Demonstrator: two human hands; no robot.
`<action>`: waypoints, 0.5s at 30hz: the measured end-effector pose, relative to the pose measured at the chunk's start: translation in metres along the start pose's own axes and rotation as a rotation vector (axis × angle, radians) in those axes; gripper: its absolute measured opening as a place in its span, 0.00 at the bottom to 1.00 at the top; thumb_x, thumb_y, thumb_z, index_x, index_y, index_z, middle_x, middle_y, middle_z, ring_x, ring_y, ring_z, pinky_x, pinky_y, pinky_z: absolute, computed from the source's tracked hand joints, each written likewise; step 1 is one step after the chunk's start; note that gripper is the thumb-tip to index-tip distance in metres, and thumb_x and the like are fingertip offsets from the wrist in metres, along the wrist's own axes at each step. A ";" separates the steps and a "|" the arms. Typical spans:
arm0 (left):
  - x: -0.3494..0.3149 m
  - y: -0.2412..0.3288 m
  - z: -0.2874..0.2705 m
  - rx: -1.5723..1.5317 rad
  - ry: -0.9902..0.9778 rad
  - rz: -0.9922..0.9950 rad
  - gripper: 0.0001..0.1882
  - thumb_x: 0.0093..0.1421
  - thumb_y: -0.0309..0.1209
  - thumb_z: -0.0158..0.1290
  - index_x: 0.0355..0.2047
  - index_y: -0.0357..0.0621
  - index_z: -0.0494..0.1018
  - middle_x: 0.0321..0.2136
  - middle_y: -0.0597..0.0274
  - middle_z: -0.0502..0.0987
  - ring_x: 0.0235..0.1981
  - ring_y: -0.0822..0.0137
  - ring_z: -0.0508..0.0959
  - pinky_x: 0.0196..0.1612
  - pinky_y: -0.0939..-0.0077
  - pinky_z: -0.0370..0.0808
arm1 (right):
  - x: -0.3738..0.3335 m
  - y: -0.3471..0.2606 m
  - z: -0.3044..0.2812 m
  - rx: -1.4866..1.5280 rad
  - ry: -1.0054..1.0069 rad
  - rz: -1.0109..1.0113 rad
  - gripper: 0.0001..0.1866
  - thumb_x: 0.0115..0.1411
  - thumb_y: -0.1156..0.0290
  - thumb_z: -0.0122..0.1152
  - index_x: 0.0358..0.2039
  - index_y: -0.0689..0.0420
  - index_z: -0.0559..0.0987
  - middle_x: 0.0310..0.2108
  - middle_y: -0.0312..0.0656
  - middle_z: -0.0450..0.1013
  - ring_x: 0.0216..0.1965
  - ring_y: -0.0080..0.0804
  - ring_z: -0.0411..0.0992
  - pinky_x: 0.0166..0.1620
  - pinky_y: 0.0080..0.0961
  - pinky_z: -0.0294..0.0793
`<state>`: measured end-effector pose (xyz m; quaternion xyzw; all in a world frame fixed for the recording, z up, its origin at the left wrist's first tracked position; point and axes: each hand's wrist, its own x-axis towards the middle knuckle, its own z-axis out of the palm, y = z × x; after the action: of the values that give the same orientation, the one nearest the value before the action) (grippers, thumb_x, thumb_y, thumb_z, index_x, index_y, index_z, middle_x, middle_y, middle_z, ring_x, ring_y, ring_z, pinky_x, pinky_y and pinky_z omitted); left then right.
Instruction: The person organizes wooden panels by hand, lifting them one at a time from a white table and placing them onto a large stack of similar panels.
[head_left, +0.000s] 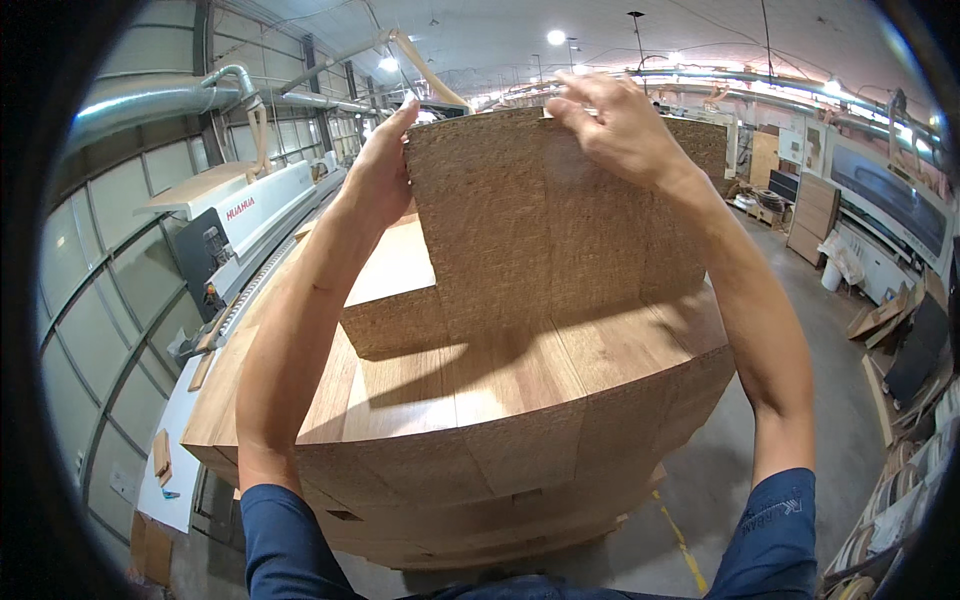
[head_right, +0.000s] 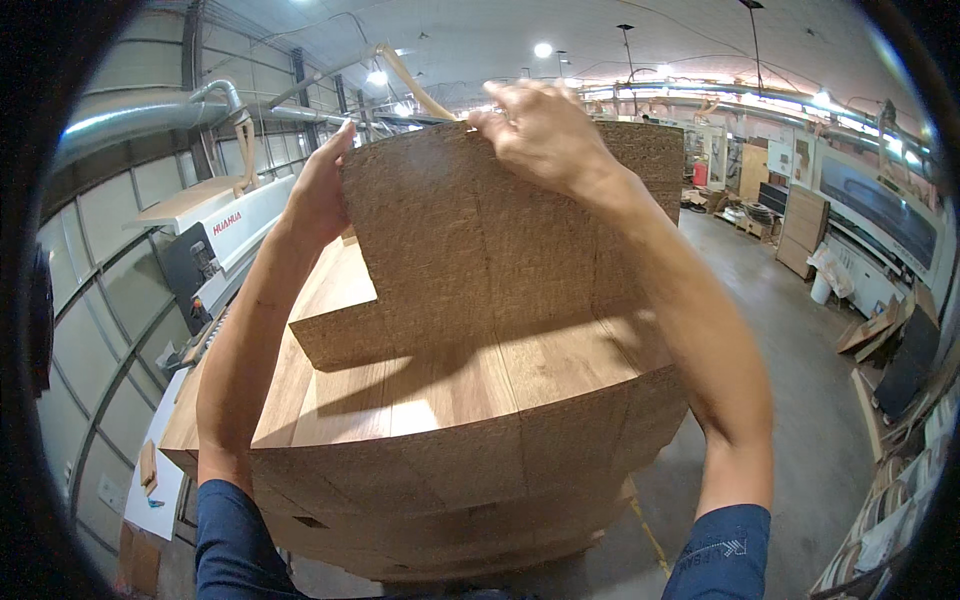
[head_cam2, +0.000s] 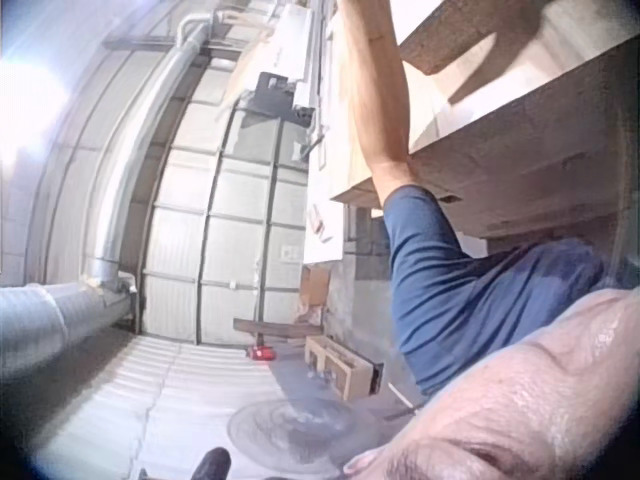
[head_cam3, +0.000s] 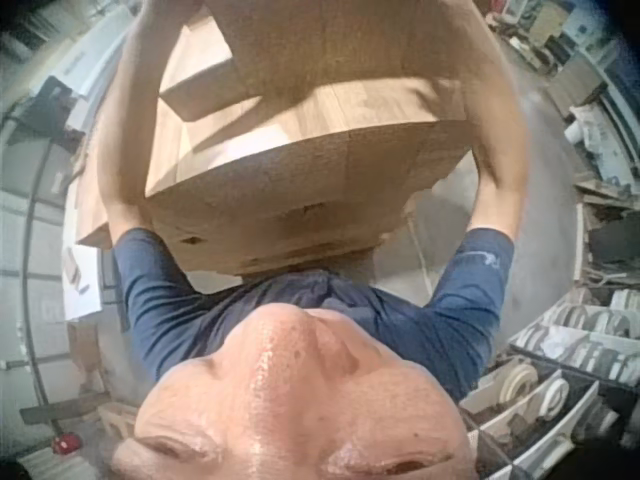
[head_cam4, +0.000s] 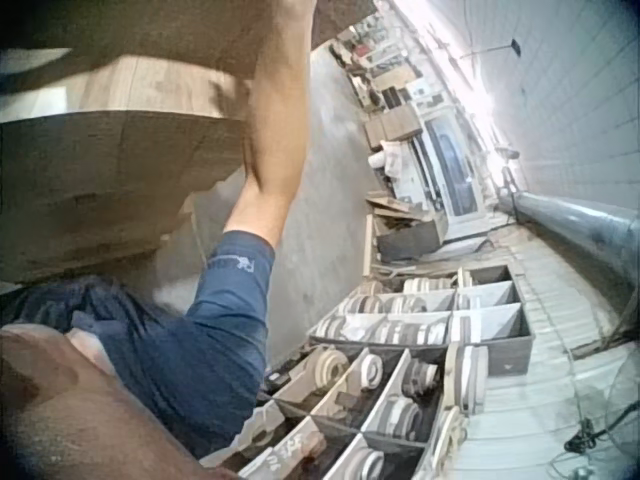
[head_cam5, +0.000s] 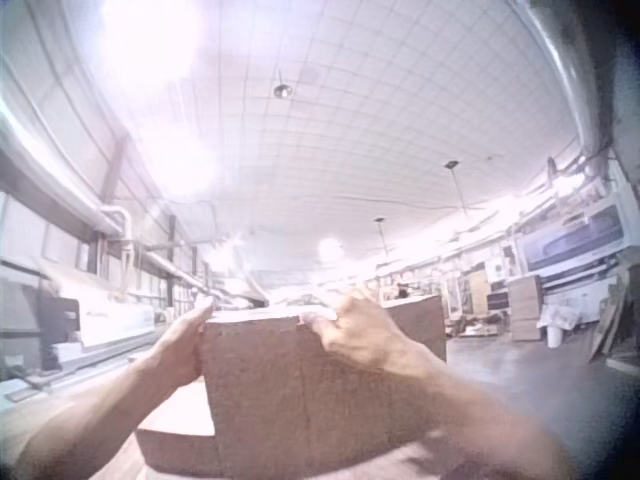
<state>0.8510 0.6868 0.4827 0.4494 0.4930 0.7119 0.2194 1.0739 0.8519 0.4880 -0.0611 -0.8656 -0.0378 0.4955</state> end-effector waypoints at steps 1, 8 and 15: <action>0.002 0.002 -0.002 0.018 -0.021 -0.016 0.36 0.69 0.55 0.38 0.58 0.30 0.63 0.49 0.40 0.71 0.56 0.55 0.69 0.56 0.57 0.66 | 0.008 -0.012 0.001 0.035 -0.084 -0.008 0.32 0.68 0.43 0.45 0.53 0.60 0.77 0.46 0.53 0.78 0.47 0.42 0.76 0.58 0.46 0.68; 0.002 0.009 0.000 0.136 0.098 -0.013 0.31 0.67 0.49 0.47 0.58 0.36 0.58 0.47 0.52 0.67 0.48 0.61 0.67 0.53 0.65 0.63 | 0.013 -0.056 -0.001 0.370 -0.074 0.142 0.16 0.64 0.64 0.58 0.44 0.62 0.83 0.35 0.47 0.81 0.34 0.32 0.79 0.43 0.32 0.78; -0.035 0.041 -0.035 -0.064 0.081 0.079 0.09 0.67 0.32 0.46 0.37 0.37 0.69 0.30 0.57 0.73 0.36 0.66 0.75 0.44 0.66 0.71 | 0.006 -0.113 0.019 0.379 0.165 0.009 0.10 0.58 0.71 0.66 0.38 0.62 0.85 0.30 0.48 0.82 0.29 0.29 0.79 0.35 0.24 0.80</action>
<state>0.8442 0.6259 0.5010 0.4320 0.4602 0.7531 0.1854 1.0386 0.7426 0.4827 0.0325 -0.8135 0.1231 0.5675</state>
